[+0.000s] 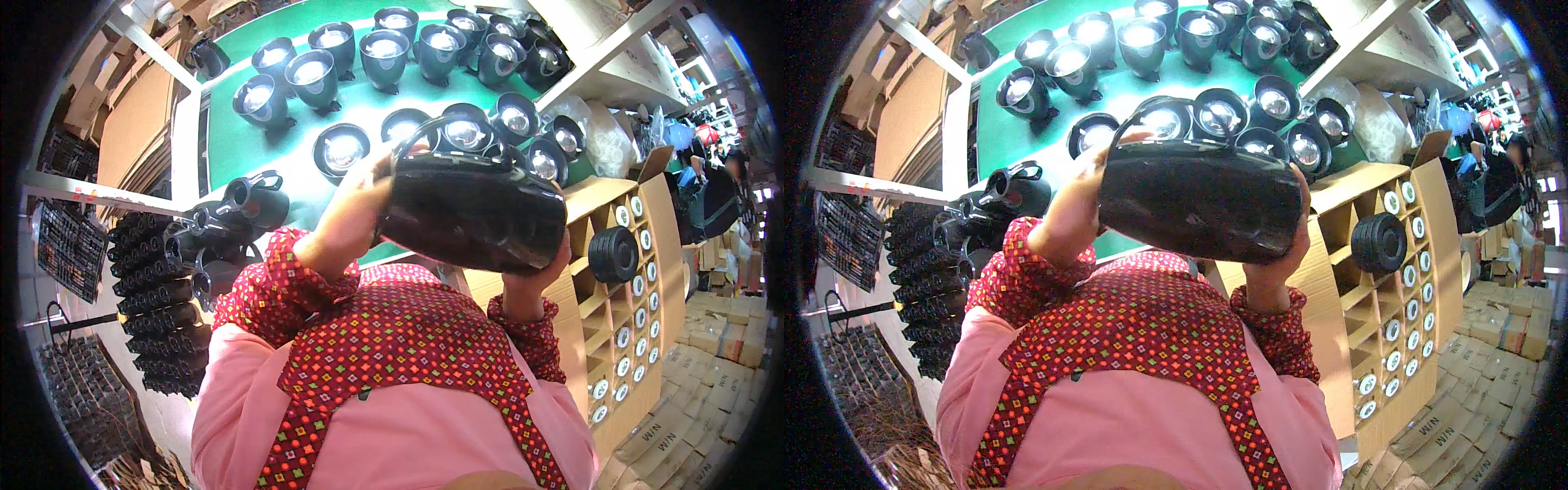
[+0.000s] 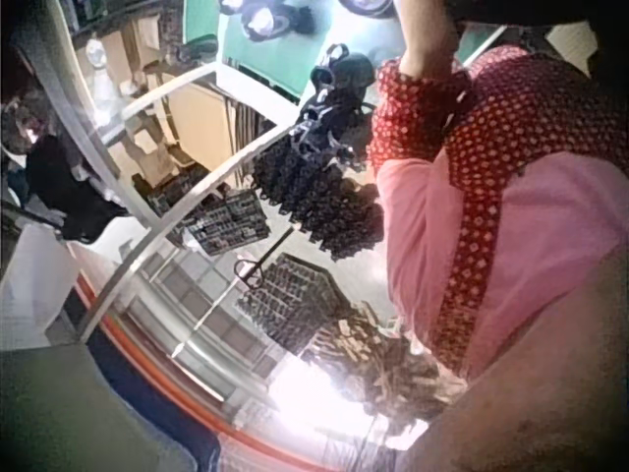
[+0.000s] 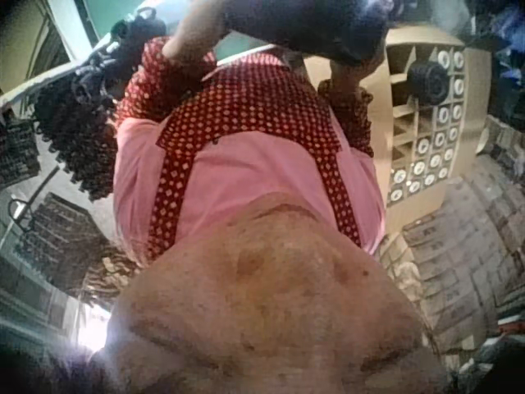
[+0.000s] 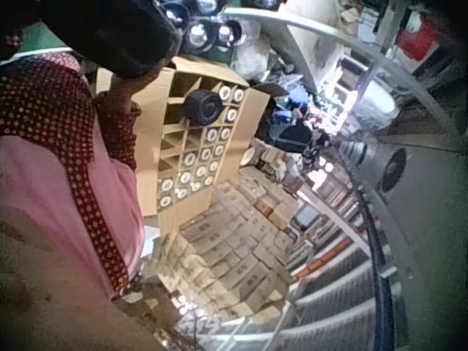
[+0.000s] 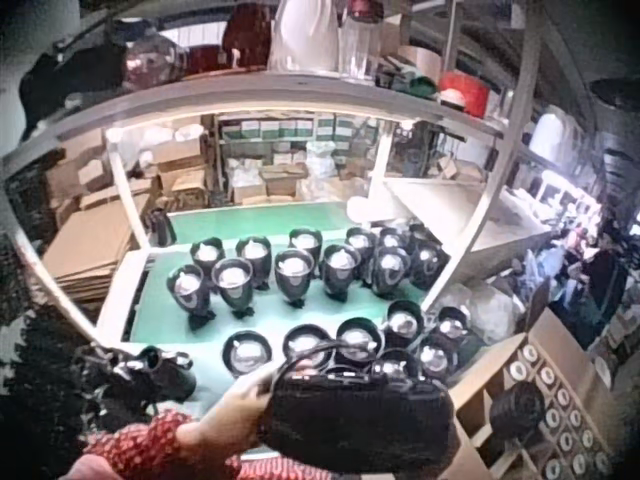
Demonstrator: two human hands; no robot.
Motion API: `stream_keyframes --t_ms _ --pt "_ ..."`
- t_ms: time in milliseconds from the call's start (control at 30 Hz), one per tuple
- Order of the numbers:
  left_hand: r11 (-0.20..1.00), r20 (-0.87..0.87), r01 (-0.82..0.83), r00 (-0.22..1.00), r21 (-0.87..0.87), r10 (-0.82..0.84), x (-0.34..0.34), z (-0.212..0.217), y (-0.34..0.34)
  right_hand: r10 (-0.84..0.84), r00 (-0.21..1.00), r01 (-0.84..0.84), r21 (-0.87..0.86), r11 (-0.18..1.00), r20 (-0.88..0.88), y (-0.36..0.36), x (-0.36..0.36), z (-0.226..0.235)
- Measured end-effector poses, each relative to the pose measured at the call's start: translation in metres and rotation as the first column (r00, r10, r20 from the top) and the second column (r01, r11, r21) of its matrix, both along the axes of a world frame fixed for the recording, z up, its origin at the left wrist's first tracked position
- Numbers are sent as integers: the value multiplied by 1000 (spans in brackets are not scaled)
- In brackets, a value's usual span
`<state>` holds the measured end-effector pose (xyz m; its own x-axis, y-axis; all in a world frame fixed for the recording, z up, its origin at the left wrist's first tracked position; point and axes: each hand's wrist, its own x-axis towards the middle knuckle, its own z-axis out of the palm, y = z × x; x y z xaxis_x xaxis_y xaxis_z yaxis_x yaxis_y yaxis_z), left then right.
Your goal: The person repeatedly picks up black pots from a green table, places white circular inserts into them, and then places the assembled units into a cardboard box. The person handles the items one at a time throughout the clip.
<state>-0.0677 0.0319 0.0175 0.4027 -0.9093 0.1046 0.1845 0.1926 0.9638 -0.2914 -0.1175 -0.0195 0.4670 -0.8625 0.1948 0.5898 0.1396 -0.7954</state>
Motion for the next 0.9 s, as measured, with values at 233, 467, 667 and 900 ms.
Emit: stream_keyframes --t_ms 233,467,667,900 --pt "980 -266 -57 958 190 108 -11 -7 15 -115 925 -36 -385 922 -362 3 2 12" --pt "961 -510 46 854 273 103 3 -94 30 -155 910 -374 -923 88 -383 1 -7 98" --pt "880 -964 444 260 166 51 -19 -38 27 145 917 -315 -898 -308 -371 -1 7 127" --pt "819 -976 569 209 74 -57 -23 -37 11 41 904 -406 -882 -238 -427 13 14 149"
